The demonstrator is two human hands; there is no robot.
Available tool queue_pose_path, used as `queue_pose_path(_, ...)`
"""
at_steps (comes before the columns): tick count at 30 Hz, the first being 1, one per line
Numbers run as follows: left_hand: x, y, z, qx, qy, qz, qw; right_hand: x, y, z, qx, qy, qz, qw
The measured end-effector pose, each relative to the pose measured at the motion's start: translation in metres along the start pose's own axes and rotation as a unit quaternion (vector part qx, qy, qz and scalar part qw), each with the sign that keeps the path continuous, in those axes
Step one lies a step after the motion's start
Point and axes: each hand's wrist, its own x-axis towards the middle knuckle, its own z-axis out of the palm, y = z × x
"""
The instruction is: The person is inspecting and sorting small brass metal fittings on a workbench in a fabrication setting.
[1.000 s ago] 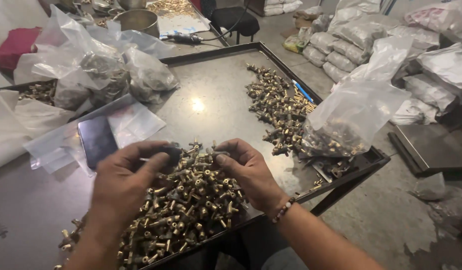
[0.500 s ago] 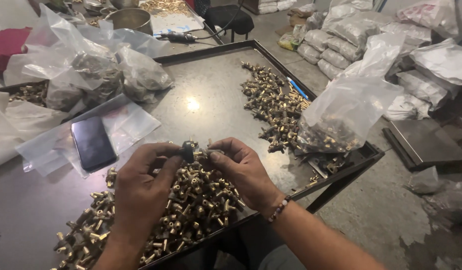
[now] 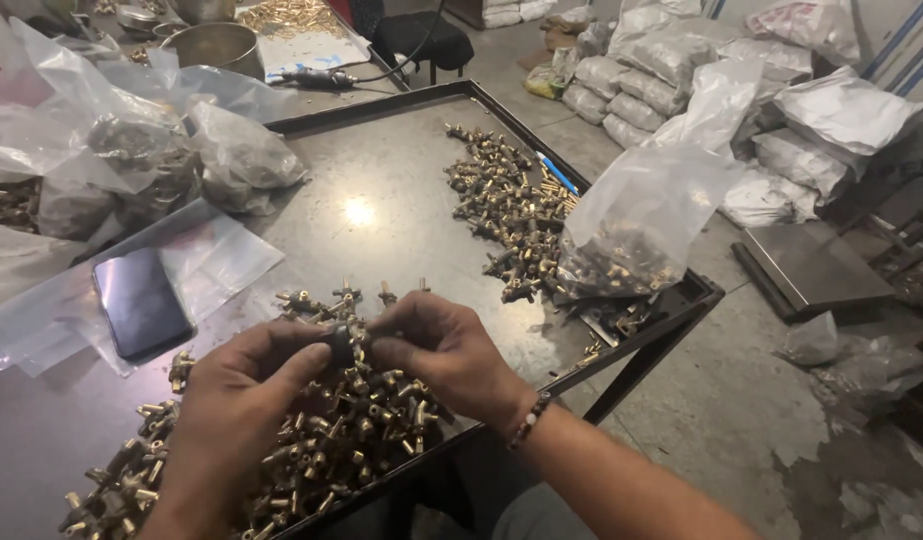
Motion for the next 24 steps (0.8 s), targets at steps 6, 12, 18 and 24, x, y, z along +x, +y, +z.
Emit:
queue_pose_path(6,0.005,-0.011,-0.014,-0.064,-0.006,-0.126,0.990,-0.001,-0.028,0.012,-0.328,-0.029,-0.139,0.934)
queue_pose_path(12,-0.014,-0.007,-0.004,0.279,0.069,0.350,0.892,0.016,-0.005,0.007,0.117,0.053,0.224,0.966)
queue_pose_path(18,-0.010,-0.017,-0.034,0.237,0.197,0.225,0.924,0.021,-0.017,0.005,0.043,0.188,0.184,0.964)
queue_pose_path(24,-0.015,-0.035,-0.036,0.203,0.282,0.208,0.914,0.019,-0.033,-0.006,-0.499,0.071,-0.116,0.856)
